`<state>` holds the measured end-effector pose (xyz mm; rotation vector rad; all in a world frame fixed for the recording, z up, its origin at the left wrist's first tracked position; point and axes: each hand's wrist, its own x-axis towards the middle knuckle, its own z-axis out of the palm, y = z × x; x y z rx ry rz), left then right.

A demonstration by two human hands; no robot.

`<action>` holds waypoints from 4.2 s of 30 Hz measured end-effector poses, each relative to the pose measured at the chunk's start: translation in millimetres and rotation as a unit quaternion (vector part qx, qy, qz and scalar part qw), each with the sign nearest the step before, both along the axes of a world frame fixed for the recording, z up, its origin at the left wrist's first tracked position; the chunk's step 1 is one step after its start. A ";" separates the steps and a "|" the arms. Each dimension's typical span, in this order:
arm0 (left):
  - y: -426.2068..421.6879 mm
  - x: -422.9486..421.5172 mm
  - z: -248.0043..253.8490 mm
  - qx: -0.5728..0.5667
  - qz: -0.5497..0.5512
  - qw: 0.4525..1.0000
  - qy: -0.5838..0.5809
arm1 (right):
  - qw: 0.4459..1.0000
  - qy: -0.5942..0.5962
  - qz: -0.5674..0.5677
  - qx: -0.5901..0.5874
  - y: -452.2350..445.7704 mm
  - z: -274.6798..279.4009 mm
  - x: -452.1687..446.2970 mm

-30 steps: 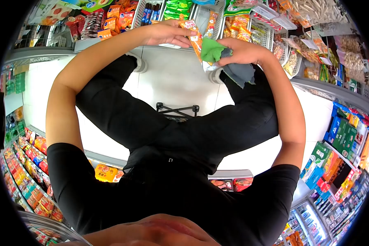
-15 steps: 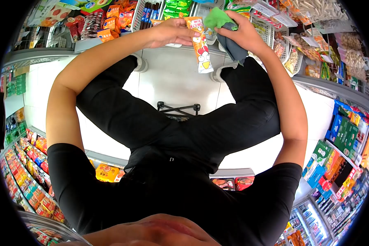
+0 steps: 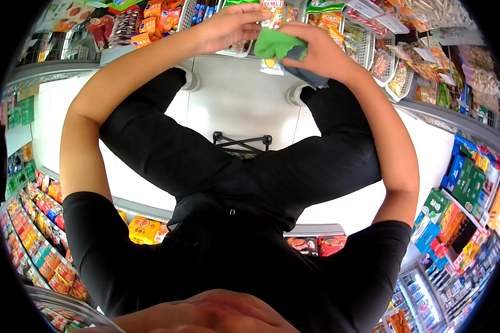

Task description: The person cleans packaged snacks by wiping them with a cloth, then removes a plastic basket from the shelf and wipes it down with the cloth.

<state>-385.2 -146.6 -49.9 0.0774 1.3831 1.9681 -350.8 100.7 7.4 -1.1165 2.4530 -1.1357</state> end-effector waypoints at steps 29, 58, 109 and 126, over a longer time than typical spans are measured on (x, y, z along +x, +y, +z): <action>-1.0 -2.8 -5.7 0.053 0.031 0.995 -0.075 | 0.992 0.062 0.066 0.093 -19.9 10.4 16.1; 8.3 26.9 -1.4 0.033 -0.080 0.995 -0.042 | 0.985 0.106 -0.109 0.080 11.6 -11.0 -12.0; -3.3 -4.7 5.8 0.120 -0.061 0.989 -0.067 | 0.977 0.152 -0.129 0.080 -1.1 25.9 -4.7; -5.3 -7.2 -18.9 0.122 -0.040 0.990 -0.050 | 0.992 0.101 -0.007 0.072 -16.0 28.4 3.6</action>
